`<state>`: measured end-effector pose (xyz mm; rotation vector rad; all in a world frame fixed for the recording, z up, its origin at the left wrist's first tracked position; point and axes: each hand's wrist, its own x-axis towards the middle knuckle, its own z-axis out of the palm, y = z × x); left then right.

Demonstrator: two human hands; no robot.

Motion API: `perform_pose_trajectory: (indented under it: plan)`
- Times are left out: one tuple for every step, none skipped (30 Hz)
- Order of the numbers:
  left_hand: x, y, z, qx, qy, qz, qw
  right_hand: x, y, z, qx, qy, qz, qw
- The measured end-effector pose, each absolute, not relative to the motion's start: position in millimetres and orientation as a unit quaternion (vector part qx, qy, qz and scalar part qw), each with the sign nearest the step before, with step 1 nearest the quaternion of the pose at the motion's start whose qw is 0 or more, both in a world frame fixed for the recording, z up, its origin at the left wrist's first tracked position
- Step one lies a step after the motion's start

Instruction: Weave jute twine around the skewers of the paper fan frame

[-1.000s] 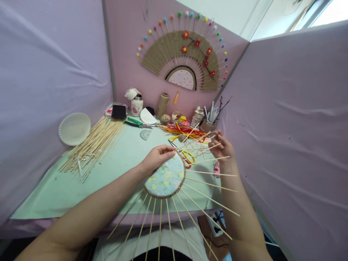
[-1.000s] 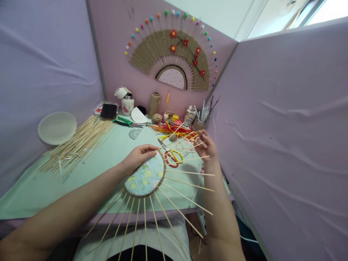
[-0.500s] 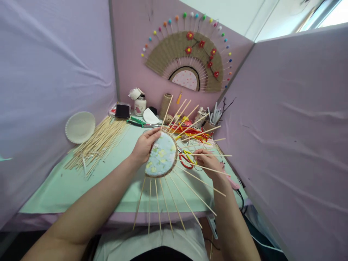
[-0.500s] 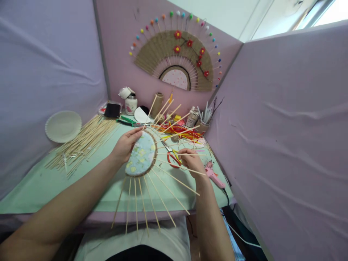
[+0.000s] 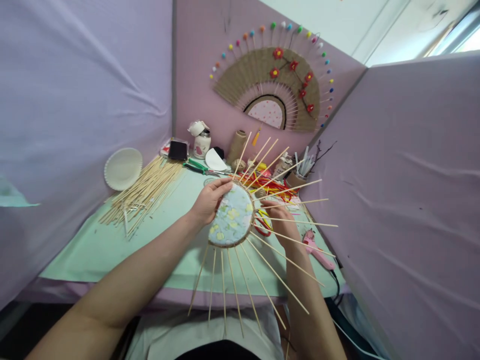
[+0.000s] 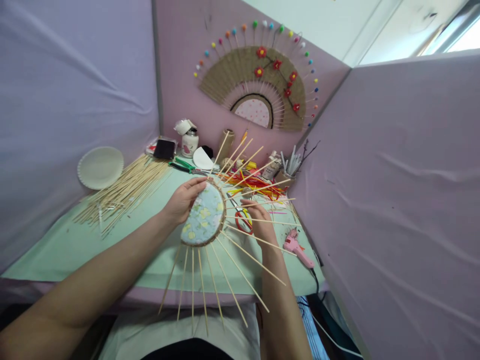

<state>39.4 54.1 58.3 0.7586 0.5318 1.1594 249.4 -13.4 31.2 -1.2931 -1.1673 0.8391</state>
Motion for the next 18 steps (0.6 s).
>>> perform_pose_trajectory:
  plan:
    - [40, 53, 58, 0.346, 0.244, 0.524, 0.739, 244, -8, 34, -0.529, -0.494, 0.341, 0.600]
    - [41, 52, 57, 0.346, 0.245, 0.519, 0.742, 238, -2, 38, -0.504, -0.495, 0.339, 0.622]
    - [42, 51, 56, 0.348, 0.246, 0.515, 0.744, 230, 2, 41, -0.480, -0.499, 0.354, 0.629]
    - [43, 50, 55, 0.352, 0.247, 0.510, 0.745, 221, 6, 44, -0.458, -0.501, 0.382, 0.627]
    - [44, 50, 54, 0.357, 0.247, 0.506, 0.745, 213, 9, 46, -0.440, -0.497, 0.417, 0.621]
    - [45, 49, 54, 0.363, 0.247, 0.502, 0.745, 205, 11, 48, -0.427, -0.486, 0.448, 0.617]
    - [46, 49, 53, 0.368, 0.247, 0.499, 0.745, 199, 12, 49, -0.417, -0.471, 0.474, 0.616]
    - [47, 49, 52, 0.372, 0.247, 0.496, 0.745, 195, 12, 50, -0.411, -0.453, 0.491, 0.620]
    - [47, 49, 51, 0.374, 0.246, 0.494, 0.745, 192, 12, 50, -0.408, -0.437, 0.501, 0.626]
    - [48, 49, 50, 0.376, 0.246, 0.491, 0.746, 191, 11, 49, -0.407, -0.424, 0.507, 0.630]
    - [48, 49, 49, 0.376, 0.244, 0.490, 0.748, 191, 10, 48, -0.405, -0.418, 0.512, 0.631]
    - [48, 49, 49, 0.376, 0.242, 0.489, 0.749, 192, 10, 47, -0.403, -0.415, 0.518, 0.630]
    - [48, 49, 48, 0.376, 0.239, 0.488, 0.750, 193, 9, 46, -0.398, -0.414, 0.521, 0.631]
    - [48, 49, 48, 0.375, 0.237, 0.487, 0.753, 194, 9, 44, -0.391, -0.413, 0.522, 0.636]
    - [47, 49, 48, 0.372, 0.234, 0.483, 0.757, 193, 9, 43, -0.381, -0.411, 0.518, 0.645]
    - [47, 50, 48, 0.369, 0.231, 0.476, 0.764, 192, 10, 41, -0.372, -0.407, 0.512, 0.659]
    - [46, 50, 48, 0.365, 0.227, 0.466, 0.774, 191, 10, 40, -0.363, -0.401, 0.506, 0.672]
    - [45, 50, 48, 0.360, 0.222, 0.452, 0.785, 189, 11, 39, -0.355, -0.395, 0.502, 0.683]
